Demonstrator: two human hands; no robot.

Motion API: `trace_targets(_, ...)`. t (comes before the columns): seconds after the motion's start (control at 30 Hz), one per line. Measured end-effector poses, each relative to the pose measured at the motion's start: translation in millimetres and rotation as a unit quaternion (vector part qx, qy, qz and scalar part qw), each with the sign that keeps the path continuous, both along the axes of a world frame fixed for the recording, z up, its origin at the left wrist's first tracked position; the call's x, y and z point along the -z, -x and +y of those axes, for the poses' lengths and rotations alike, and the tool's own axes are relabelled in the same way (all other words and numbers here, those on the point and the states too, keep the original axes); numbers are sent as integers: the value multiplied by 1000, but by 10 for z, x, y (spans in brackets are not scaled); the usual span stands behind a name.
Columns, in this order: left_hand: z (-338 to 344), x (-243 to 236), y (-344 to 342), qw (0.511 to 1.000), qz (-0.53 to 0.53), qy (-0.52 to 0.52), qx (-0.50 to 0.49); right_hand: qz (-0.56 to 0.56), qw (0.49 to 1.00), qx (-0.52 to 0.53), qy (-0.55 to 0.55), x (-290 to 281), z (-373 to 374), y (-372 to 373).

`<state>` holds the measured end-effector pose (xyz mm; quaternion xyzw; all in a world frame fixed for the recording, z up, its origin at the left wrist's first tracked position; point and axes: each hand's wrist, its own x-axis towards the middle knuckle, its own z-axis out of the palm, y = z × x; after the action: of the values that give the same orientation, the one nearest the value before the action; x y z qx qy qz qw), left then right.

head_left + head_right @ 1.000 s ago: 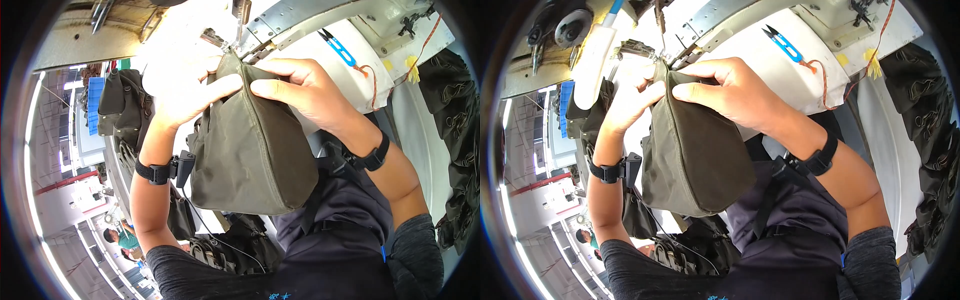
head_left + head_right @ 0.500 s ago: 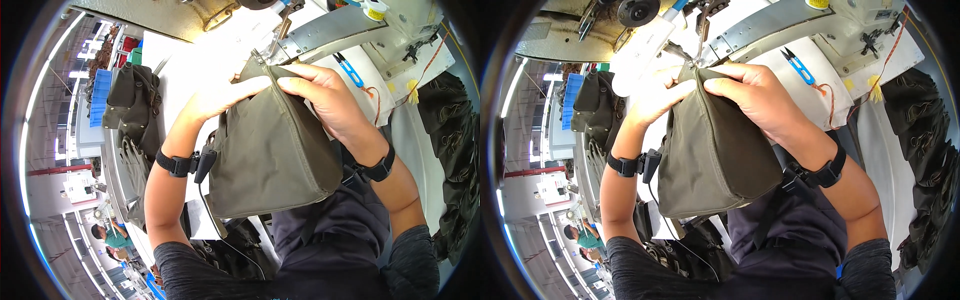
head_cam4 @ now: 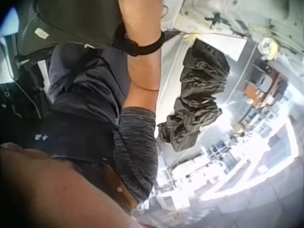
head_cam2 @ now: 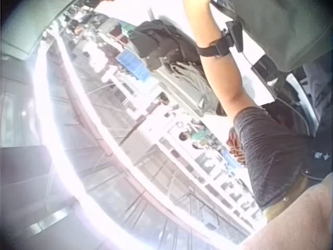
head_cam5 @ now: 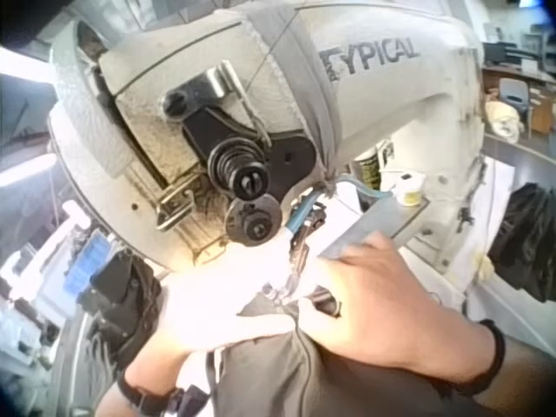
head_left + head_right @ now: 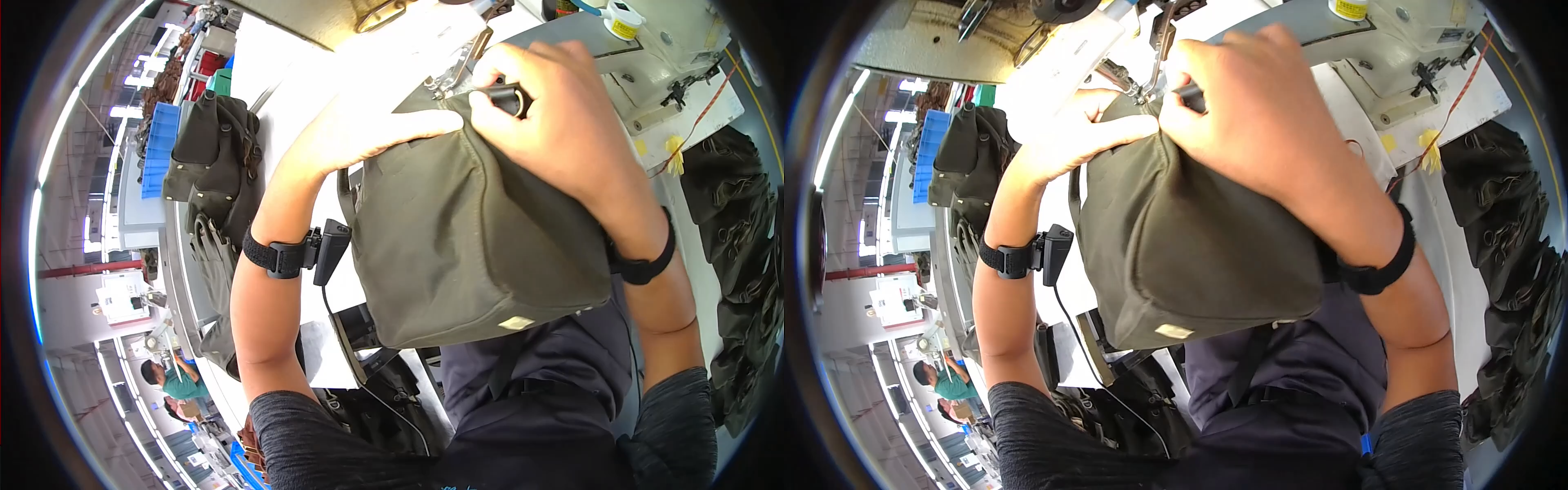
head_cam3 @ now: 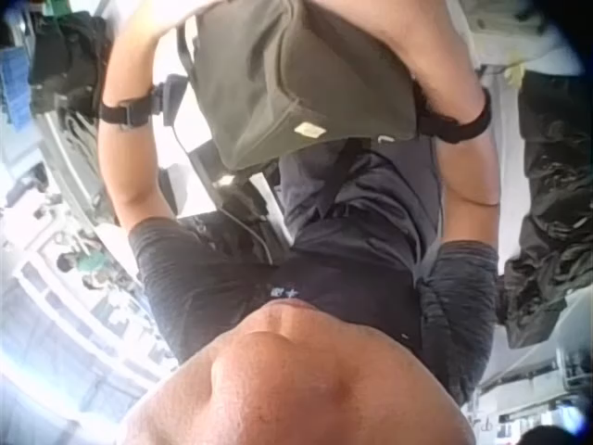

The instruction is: Sewing and trimming excess thread from a bag using an industrial sewing machine.

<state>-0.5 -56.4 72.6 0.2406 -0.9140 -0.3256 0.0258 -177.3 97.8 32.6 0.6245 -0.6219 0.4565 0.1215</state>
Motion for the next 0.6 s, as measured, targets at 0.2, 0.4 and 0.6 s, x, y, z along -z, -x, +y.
trace_targets(0.2,26,1,-41,997,35,52,43,17,998,-35,-57,72,-100,186)
trace_targets(0.4,26,12,-73,987,73,103,98,-247,934,-239,-99,100,-179,223)
trace_targets(0.6,84,-83,2,996,20,46,70,46,997,-69,6,67,-148,222)
